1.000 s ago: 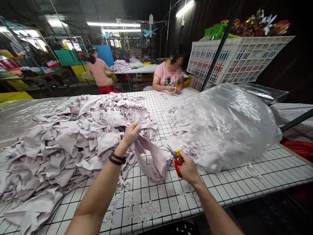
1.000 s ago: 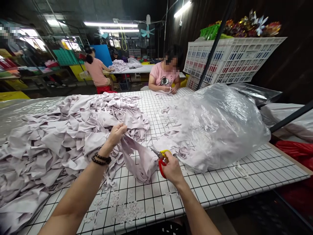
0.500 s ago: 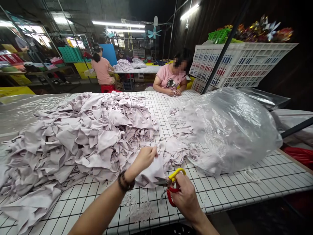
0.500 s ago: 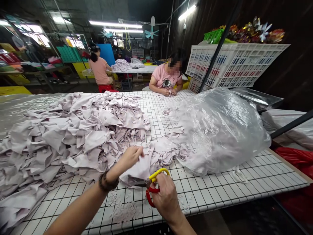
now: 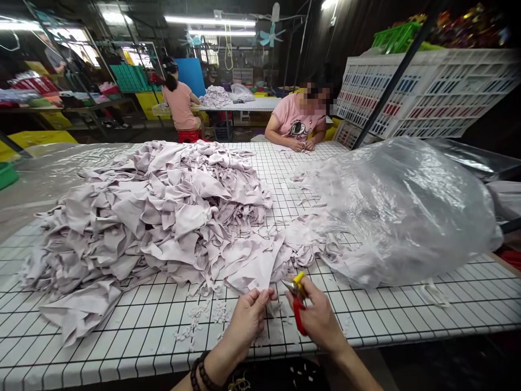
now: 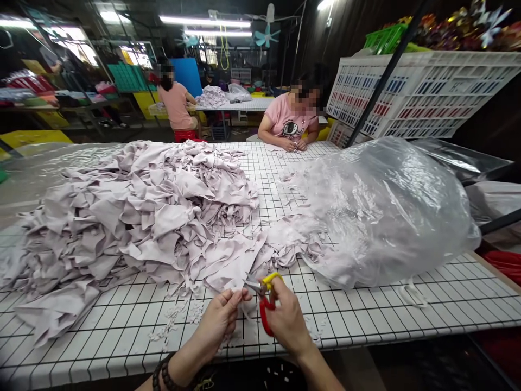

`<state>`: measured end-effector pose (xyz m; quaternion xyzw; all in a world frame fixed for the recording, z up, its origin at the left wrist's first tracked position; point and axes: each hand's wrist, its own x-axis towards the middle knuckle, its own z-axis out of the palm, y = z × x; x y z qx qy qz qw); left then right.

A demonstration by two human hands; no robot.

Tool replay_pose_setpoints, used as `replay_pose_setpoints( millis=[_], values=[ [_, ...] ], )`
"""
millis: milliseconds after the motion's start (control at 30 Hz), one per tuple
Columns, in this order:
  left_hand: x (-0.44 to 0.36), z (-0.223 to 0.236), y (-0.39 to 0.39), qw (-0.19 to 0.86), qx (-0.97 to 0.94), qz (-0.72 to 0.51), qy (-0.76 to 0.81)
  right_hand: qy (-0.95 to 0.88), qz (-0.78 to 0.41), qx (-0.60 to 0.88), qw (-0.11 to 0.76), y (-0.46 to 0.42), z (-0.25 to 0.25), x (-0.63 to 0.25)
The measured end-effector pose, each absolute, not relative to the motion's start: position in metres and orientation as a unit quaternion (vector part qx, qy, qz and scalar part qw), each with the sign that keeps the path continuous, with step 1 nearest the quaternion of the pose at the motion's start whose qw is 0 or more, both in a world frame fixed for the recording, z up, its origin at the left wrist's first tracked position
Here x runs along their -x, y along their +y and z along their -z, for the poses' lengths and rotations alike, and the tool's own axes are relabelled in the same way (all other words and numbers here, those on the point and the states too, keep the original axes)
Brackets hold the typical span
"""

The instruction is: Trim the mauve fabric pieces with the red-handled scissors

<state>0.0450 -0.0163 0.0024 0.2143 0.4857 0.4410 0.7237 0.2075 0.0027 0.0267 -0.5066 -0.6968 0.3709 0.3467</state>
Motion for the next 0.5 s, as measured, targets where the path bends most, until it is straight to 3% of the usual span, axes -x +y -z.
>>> replay_pose_setpoints(
  millis=[167,267,500],
  values=[
    [-0.034,-0.015,-0.021,0.713,-0.269,-0.447,0.469,-0.686,-0.498,0.401,0.347,0.039,-0.012,-0.184],
    [-0.028,-0.01,-0.019,0.679,-0.29,-0.469,0.484,-0.615,-0.542,0.42,0.389,0.05,-0.003,-0.166],
    [-0.018,-0.012,-0.012,0.489,-0.41,-0.532,0.556,-0.519,-0.543,0.461,0.473,0.047,0.008,-0.148]
  ],
)
